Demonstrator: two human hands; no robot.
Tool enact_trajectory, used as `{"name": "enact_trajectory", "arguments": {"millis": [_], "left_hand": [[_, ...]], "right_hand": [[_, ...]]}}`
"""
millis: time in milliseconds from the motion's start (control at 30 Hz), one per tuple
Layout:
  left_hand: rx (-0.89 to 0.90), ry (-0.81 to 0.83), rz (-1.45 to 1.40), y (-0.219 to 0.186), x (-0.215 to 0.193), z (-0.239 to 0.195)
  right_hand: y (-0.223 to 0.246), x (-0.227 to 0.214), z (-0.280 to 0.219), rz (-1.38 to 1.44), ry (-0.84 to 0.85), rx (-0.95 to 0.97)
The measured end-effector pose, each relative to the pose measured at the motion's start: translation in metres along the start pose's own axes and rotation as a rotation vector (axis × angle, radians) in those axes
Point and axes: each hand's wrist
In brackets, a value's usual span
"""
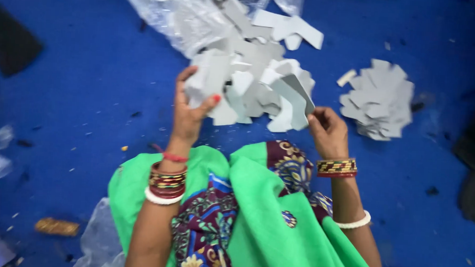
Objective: The person sorts and stacks white foam-like shoe components on the floor.
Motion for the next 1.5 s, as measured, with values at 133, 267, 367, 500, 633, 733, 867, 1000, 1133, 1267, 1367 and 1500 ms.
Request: {"name": "enact_trajectory", "arguments": {"millis": [133, 267, 367, 500, 633, 733, 867, 1000, 1133, 1267, 1367, 1500], "left_hand": [[0.006, -0.019, 0.022, -0.001, -0.003, 0.002], [0.018, -0.019, -0.087, 0.004, -0.002, 0.006], [0.030, -0.011, -0.082, 0.004, 0.002, 0.010], [0.029, -0.011, -0.032, 0.002, 0.004, 0.006], [0.021, -0.040, -0.020, 0.003, -0.006, 0.000], [0.028, -0.062, -0.052, 0.004, -0.006, 0.004], [0.017, -0.061, -0.040, 0.001, 0.002, 0.009], [0.035, -0.033, -0.008, 0.004, 0.001, 0.006], [0.029, -0.049, 0.009, -0.003, 0.000, 0.003], [0.035, -0.048, 0.001, -0.004, 0.003, 0.004], [0.032, -0.046, -0.008, -0.001, 0.001, 0.005], [0.021, -0.067, -0.027, 0.001, -0.005, 0.003]], "right_hand": [[0.028, -0.046, 0.007, 0.175, -0.047, -0.091], [0.043, -0.058, -0.007, 0.216, -0.138, -0.115], [0.025, -0.015, -0.018, -0.028, -0.059, -0.269], [-0.001, 0.039, -0.021, -0.384, 0.001, -0.483], [0.006, 0.031, -0.018, -0.414, -0.209, -0.583], [0.028, 0.012, -0.017, -0.335, -0.299, -0.642], [0.013, 0.018, -0.012, -0.458, -0.320, -0.836], [-0.012, 0.042, -0.014, -0.534, -0.129, -0.714], [-0.021, 0.044, -0.013, -0.391, -0.100, -0.493], [-0.058, 0.028, 0.014, -0.048, -0.082, -0.156], [-0.053, 0.000, 0.025, 0.201, -0.094, -0.020], [-0.034, -0.066, 0.027, 0.299, -0.231, -0.055]]}}
Point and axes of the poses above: each hand's wrist, its own z-axis towards the middle knuckle, its own x-axis out of the palm, y = z × x, and after that the axes turned 9 degrees about z, right-handed
